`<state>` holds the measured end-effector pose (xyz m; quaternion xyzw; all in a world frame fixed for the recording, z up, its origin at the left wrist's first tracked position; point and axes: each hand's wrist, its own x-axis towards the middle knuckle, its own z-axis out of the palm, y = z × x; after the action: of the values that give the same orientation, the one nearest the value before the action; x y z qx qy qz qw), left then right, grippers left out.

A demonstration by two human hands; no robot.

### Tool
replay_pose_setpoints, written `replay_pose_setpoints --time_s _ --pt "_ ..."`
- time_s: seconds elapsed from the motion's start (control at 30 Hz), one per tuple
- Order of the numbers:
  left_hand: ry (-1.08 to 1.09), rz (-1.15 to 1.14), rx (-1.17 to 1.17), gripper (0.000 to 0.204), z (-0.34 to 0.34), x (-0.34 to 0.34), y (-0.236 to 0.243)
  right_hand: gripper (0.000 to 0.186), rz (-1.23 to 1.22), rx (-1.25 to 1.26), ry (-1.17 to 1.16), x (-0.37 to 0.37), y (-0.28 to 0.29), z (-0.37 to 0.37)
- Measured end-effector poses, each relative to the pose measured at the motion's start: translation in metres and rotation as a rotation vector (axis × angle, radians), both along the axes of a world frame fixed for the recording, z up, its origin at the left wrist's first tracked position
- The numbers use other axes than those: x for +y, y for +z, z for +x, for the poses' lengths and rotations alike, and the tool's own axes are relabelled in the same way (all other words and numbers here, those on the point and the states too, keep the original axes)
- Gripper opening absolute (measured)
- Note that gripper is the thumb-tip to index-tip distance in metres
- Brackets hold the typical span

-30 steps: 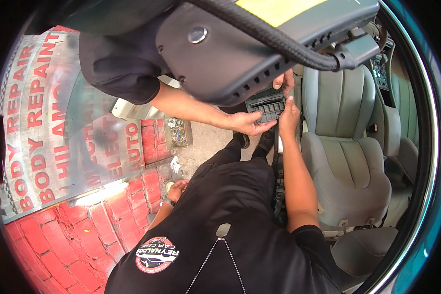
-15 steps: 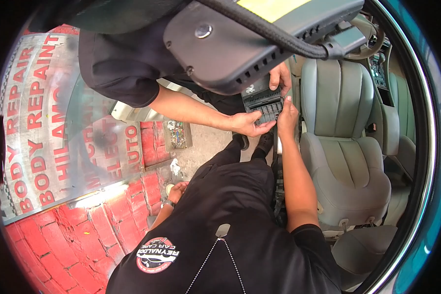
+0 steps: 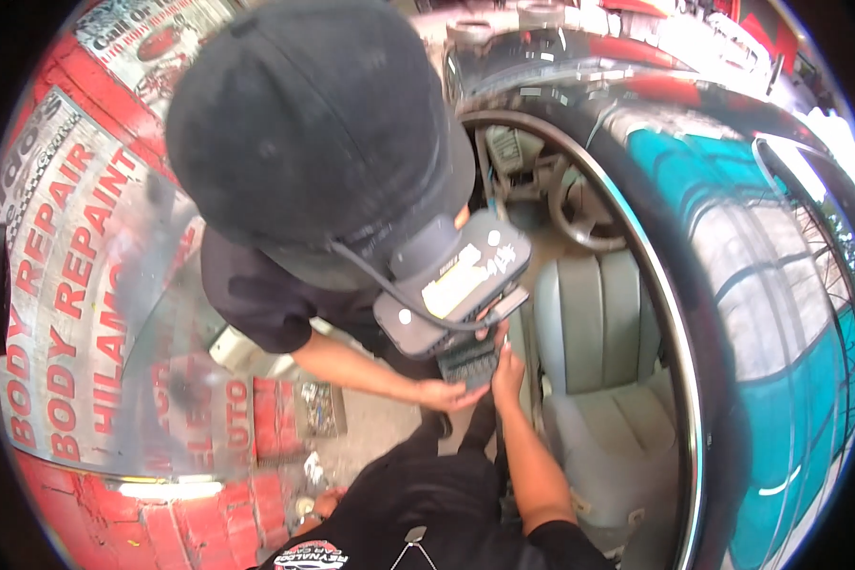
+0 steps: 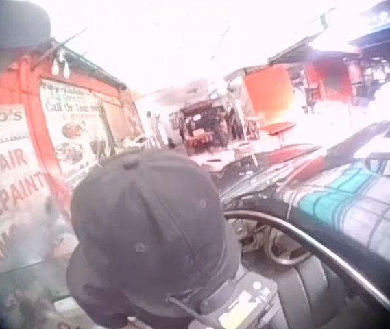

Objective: Inspecting and adjusting an electronic fuse box module inside a Mercedes-Benz car.

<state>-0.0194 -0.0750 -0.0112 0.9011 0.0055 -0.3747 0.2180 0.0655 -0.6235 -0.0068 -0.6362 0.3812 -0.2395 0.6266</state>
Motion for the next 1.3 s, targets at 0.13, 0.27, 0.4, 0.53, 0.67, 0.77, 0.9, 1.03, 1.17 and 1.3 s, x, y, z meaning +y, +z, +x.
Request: replay_pose_setpoints --time_s 0.13,0.27,0.4,0.53,0.67,0.77,0.9,1.03,1.17,1.3 --pt "0.348 -0.194 0.013 0.021 0.005 -0.02 0.013 0.059 0.012 -0.007 -0.01 0.007 0.014 -0.003" --pt "0.706 -0.309 0.072 0.013 0.011 -0.003 -0.041 0.057 0.053 -0.054 -0.036 0.007 0.016 0.001" --pt "0.688 -0.484 0.084 0.013 0.019 -0.002 -0.042 0.05 0.073 -0.046 -0.01 -0.002 -0.007 0.004" --pt "0.688 -0.67 0.114 0.015 0.022 0.015 -0.062 0.054 0.041 -0.02 0.013 -0.004 -0.008 0.008" --pt "0.732 -0.646 0.146 0.018 0.029 0.015 -0.07 0.054 0.045 -0.025 -0.01 -0.005 -0.013 0.009" --pt "0.829 -0.702 0.217 0.019 0.028 0.015 -0.068 0.054 0.067 0.043 0.001 -0.004 -0.009 0.01" --pt "0.676 -0.508 0.168 0.019 0.032 0.01 -0.065 0.053 0.031 -0.011 -0.027 -0.006 -0.025 0.009" --pt "0.489 -0.46 0.05 0.021 0.027 0.012 -0.075 0.053 0.079 -0.012 -0.014 -0.008 -0.023 0.01" --pt "0.536 -0.475 0.049 0.02 0.028 0.014 -0.084 0.052 0.129 -0.016 0.006 -0.008 -0.013 0.01" --pt "0.614 -0.486 0.058 0.019 0.028 0.012 -0.093 0.05 0.148 -0.048 0.009 -0.005 0.004 0.01"
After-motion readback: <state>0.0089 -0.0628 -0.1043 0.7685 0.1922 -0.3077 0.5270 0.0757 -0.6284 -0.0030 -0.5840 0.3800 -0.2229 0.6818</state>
